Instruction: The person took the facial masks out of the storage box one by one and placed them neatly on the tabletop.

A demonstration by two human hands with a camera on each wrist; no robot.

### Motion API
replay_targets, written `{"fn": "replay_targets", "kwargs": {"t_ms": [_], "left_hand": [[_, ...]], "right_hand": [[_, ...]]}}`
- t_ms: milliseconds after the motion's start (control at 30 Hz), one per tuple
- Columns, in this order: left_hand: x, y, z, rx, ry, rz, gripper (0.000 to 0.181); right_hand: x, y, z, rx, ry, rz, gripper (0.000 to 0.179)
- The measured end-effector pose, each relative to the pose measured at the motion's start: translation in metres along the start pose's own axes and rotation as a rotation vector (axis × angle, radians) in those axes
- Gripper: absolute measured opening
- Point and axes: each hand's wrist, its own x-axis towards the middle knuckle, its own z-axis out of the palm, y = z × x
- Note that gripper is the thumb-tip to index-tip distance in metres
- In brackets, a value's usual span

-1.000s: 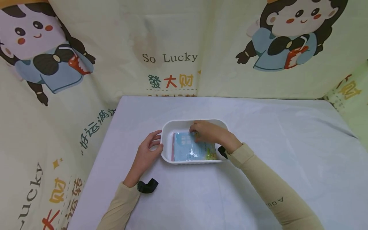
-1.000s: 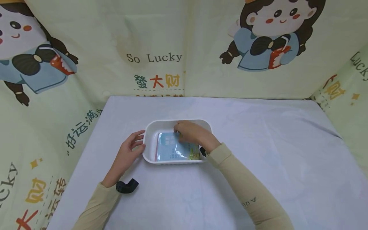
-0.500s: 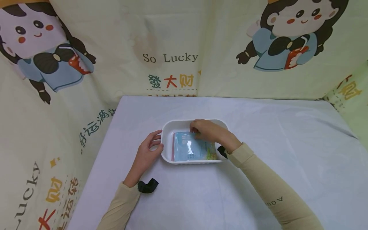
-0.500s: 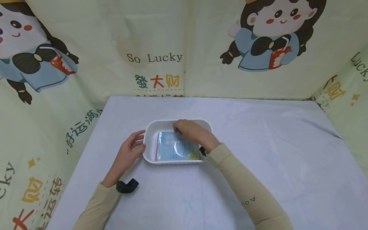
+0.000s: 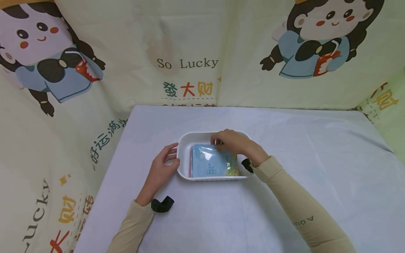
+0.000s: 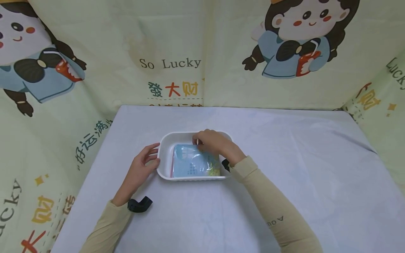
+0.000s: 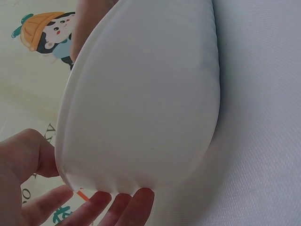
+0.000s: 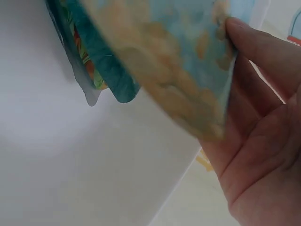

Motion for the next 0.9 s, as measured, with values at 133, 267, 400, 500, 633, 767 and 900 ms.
{"fn": "replay_targets", "kwargs": {"t_ms": [133,267,400,500,633,767,900], "left_hand": [[0.0,-0.001,0.0,0.0,0.0,0.009,0.052],[0.0,-0.002,0.0,0.001,-0.005,0.02,0.052],[0.001,-0.003,0.0,0.003,-0.009,0.026,0.053],[0.001,-0.003,0.0,0.003,-0.01,0.026,0.053],[0.001,-0.002,0.0,0.006,-0.01,0.023,0.053],[0.001,-0.001,0.0,0.009,-0.009,0.02,0.053],[0.0,-0.001,0.0,0.003,-0.013,0.014,0.053]], "right_hand": [[-0.001,0.002,-0.002,0.056,0.017,-0.037,0.013],[-0.002,0.005,-0.004,0.119,0.03,-0.082,0.016],[-0.004,0.007,-0.006,0.137,0.057,-0.126,0.017],[-0.007,0.007,-0.01,0.149,0.079,-0.154,0.018],[-0.012,0.006,-0.016,0.156,0.101,-0.168,0.018],[-0.016,0.006,-0.023,0.157,0.123,-0.174,0.017],[-0.02,0.007,-0.029,0.158,0.147,-0.179,0.018]]}}
